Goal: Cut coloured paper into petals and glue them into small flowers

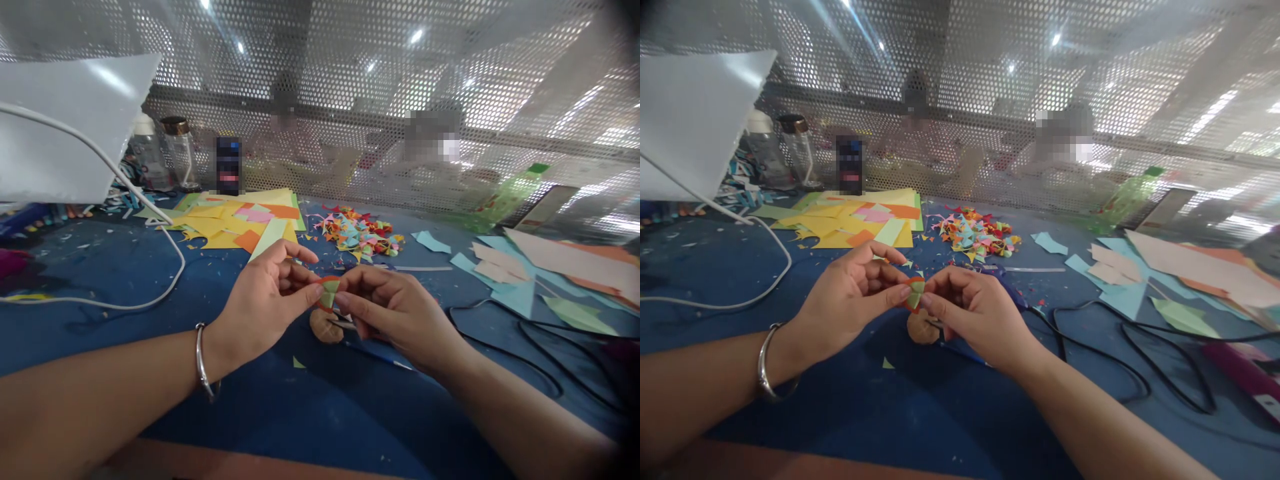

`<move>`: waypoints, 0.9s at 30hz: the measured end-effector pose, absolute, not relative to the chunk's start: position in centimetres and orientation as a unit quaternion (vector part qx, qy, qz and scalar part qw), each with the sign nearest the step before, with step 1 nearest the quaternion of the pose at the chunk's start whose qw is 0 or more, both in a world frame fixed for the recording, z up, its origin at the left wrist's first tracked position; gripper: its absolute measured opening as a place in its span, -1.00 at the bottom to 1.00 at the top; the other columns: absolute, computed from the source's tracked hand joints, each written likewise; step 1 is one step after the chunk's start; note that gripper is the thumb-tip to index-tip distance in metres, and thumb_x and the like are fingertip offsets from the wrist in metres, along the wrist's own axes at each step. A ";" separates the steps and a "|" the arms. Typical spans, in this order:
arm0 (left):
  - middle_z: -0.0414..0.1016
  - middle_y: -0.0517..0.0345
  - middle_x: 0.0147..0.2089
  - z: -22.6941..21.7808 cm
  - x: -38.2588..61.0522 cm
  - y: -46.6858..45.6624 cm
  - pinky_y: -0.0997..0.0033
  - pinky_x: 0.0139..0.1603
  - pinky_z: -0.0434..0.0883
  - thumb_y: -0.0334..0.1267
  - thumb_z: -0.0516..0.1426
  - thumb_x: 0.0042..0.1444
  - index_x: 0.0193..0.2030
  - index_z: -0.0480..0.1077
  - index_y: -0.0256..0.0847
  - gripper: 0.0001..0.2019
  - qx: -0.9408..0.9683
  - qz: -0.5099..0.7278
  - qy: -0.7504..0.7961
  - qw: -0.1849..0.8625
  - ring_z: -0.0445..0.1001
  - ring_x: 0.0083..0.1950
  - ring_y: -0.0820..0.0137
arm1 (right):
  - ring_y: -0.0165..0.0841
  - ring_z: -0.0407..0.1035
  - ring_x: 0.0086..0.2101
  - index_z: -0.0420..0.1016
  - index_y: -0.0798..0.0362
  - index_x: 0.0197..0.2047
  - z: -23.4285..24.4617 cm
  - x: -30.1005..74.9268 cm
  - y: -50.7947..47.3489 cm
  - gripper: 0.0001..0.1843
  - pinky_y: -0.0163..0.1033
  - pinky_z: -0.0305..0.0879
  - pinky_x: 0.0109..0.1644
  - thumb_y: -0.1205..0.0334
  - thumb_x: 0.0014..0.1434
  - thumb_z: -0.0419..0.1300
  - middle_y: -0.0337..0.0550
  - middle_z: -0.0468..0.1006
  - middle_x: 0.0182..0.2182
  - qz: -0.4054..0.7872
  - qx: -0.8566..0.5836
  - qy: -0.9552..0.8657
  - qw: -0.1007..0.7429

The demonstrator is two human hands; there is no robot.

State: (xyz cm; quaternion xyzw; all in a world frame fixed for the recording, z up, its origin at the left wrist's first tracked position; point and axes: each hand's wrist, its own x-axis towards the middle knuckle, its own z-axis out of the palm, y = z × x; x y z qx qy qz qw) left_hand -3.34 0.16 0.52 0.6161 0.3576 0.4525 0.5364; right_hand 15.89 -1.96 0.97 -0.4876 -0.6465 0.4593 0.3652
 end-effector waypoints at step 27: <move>0.51 0.21 -0.31 0.6 -3.0 -0.2 0.46 -0.20 0.46 -0.31 0.29 0.06 -0.07 0.28 -0.18 -0.66 0.611 0.456 0.341 0.549 0.52 -0.27 0.46 | -0.52 0.18 -0.68 0.44 0.04 -0.40 0.8 15.9 -2.1 -0.70 -0.41 0.08 -0.66 -0.03 0.14 0.27 -0.37 0.31 -0.68 0.398 -0.491 -0.673 0.383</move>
